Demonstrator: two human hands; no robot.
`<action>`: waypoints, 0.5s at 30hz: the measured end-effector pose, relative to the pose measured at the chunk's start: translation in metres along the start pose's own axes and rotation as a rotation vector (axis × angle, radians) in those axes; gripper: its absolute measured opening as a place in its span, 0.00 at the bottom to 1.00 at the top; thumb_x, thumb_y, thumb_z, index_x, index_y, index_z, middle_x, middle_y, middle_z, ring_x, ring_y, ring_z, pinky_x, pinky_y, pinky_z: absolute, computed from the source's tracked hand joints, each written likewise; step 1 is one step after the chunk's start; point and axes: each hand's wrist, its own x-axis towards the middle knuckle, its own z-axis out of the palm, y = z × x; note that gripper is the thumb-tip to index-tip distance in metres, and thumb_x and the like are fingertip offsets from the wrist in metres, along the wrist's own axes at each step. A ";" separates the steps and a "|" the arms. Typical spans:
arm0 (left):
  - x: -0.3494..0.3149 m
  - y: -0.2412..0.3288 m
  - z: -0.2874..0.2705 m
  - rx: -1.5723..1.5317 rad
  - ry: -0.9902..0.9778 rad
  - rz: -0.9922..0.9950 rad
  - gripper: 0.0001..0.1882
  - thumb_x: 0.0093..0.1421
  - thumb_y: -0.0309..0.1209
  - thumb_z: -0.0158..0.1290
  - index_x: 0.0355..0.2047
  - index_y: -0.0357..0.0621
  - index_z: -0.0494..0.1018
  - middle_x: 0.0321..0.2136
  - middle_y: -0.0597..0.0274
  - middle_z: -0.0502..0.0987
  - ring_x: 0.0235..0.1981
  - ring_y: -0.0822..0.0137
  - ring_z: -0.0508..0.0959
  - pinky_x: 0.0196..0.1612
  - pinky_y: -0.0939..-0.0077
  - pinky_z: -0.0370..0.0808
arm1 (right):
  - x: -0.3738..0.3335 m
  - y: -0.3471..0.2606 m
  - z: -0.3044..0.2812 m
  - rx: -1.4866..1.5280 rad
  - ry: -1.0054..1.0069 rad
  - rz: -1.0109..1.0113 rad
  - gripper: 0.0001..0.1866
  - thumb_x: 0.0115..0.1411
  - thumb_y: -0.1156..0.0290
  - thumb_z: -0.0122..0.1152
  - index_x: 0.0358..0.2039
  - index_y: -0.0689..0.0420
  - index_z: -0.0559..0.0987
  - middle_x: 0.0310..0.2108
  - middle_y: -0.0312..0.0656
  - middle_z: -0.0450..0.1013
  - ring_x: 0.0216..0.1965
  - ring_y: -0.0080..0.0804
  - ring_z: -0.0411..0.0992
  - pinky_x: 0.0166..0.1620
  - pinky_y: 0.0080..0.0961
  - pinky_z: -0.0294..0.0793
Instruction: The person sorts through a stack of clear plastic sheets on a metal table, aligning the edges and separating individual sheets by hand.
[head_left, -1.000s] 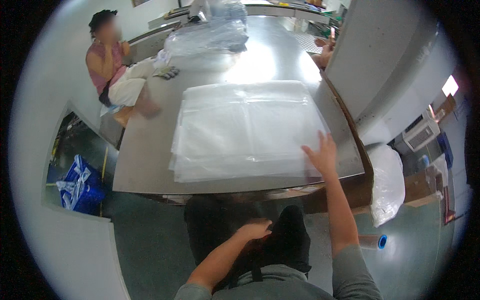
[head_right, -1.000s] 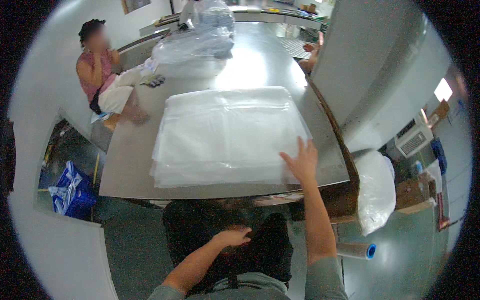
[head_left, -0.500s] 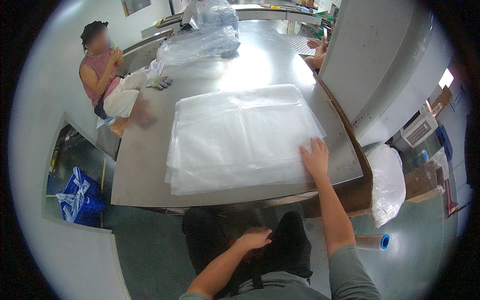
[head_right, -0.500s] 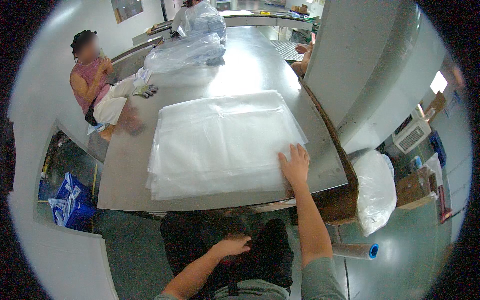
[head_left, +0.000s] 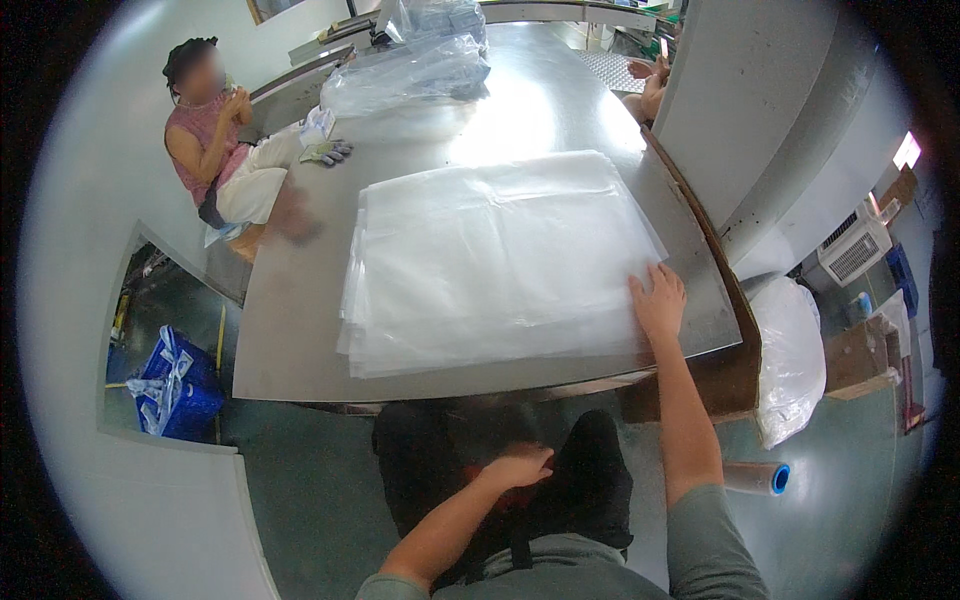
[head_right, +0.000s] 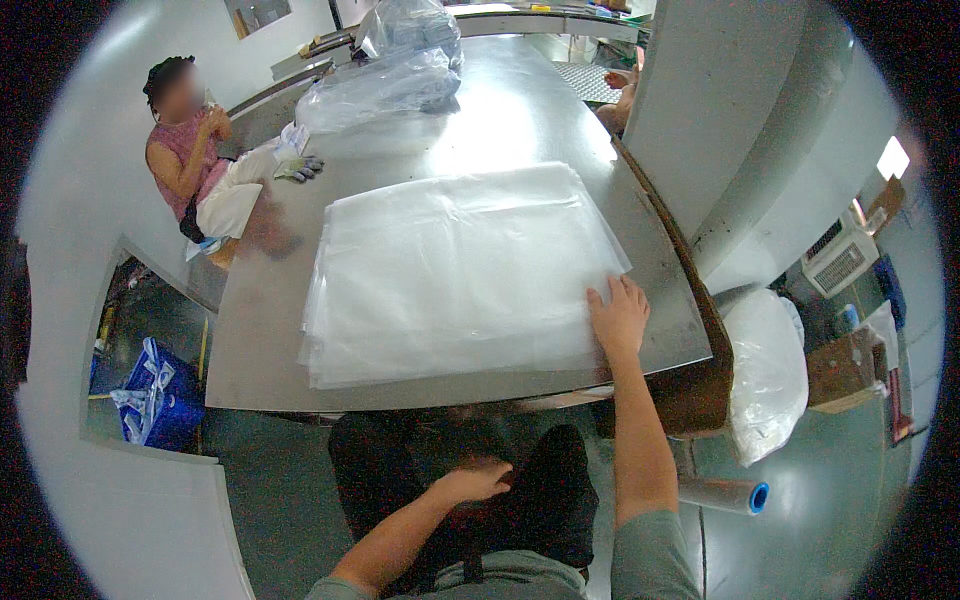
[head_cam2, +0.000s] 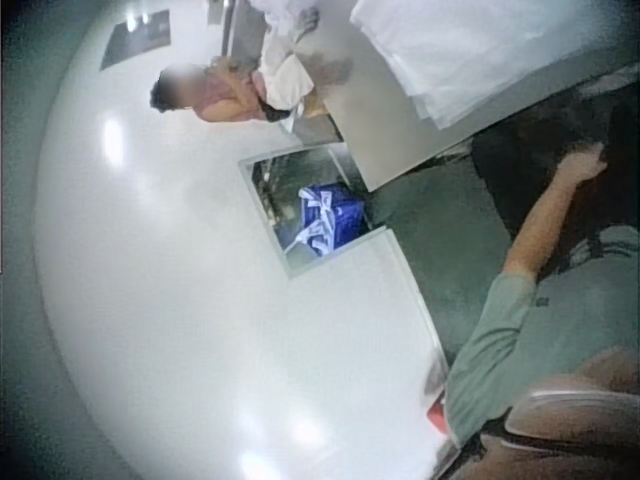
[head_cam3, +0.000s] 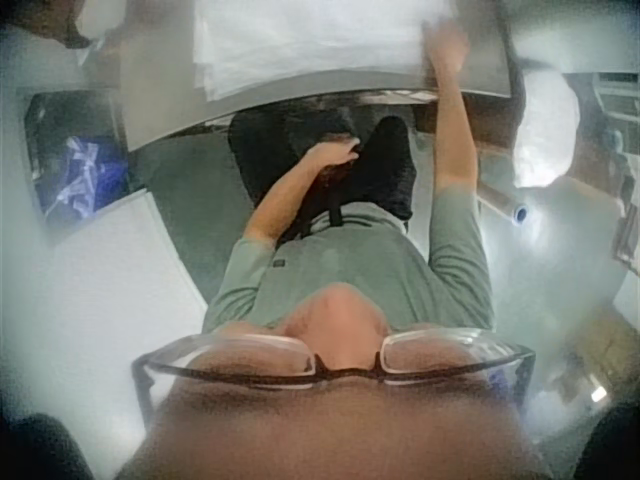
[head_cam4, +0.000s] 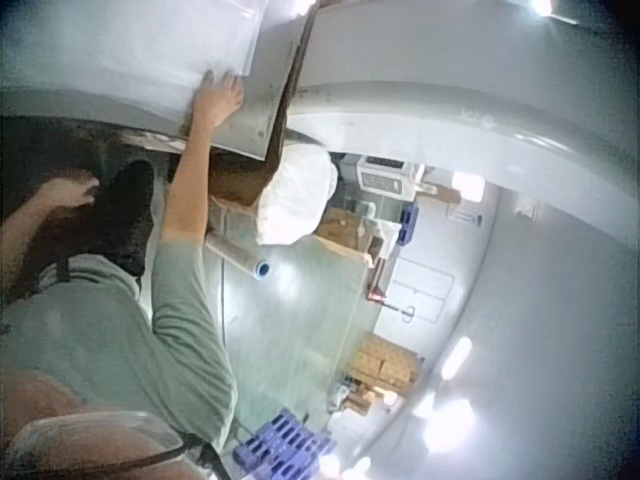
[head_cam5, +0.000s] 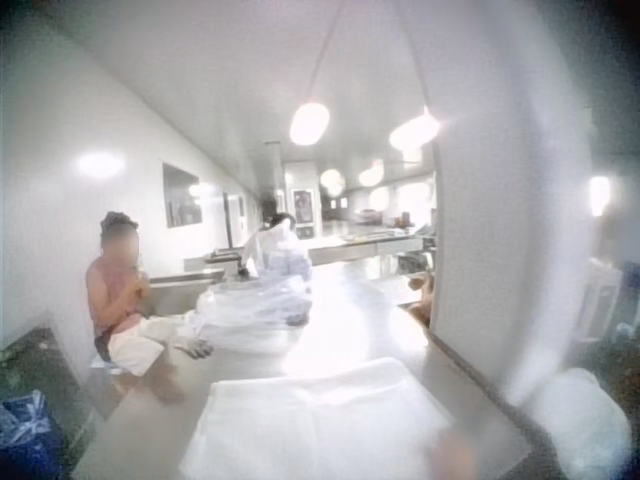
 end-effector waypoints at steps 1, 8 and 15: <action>0.001 0.001 -0.002 0.002 0.001 0.001 0.27 0.65 0.44 0.55 0.56 0.36 0.71 0.53 0.41 0.76 0.54 0.40 0.75 0.56 0.51 0.73 | 0.000 0.001 -0.001 0.011 -0.006 0.020 0.29 0.63 0.48 0.61 0.58 0.54 0.77 0.66 0.48 0.65 0.67 0.51 0.59 0.69 0.50 0.55; 0.001 0.002 -0.001 -0.038 0.002 0.017 0.26 0.66 0.44 0.54 0.57 0.36 0.71 0.53 0.40 0.76 0.54 0.40 0.75 0.57 0.51 0.72 | -0.012 -0.009 -0.014 -0.027 0.180 -0.264 0.18 0.62 0.64 0.63 0.51 0.55 0.79 0.57 0.47 0.71 0.60 0.51 0.65 0.63 0.50 0.61; 0.015 -0.013 0.012 -0.088 0.007 0.020 0.25 0.66 0.44 0.54 0.53 0.35 0.72 0.49 0.40 0.77 0.50 0.40 0.77 0.52 0.50 0.75 | -0.010 -0.013 -0.014 0.177 0.202 -0.417 0.18 0.59 0.75 0.62 0.50 0.58 0.77 0.50 0.49 0.73 0.50 0.51 0.72 0.54 0.43 0.72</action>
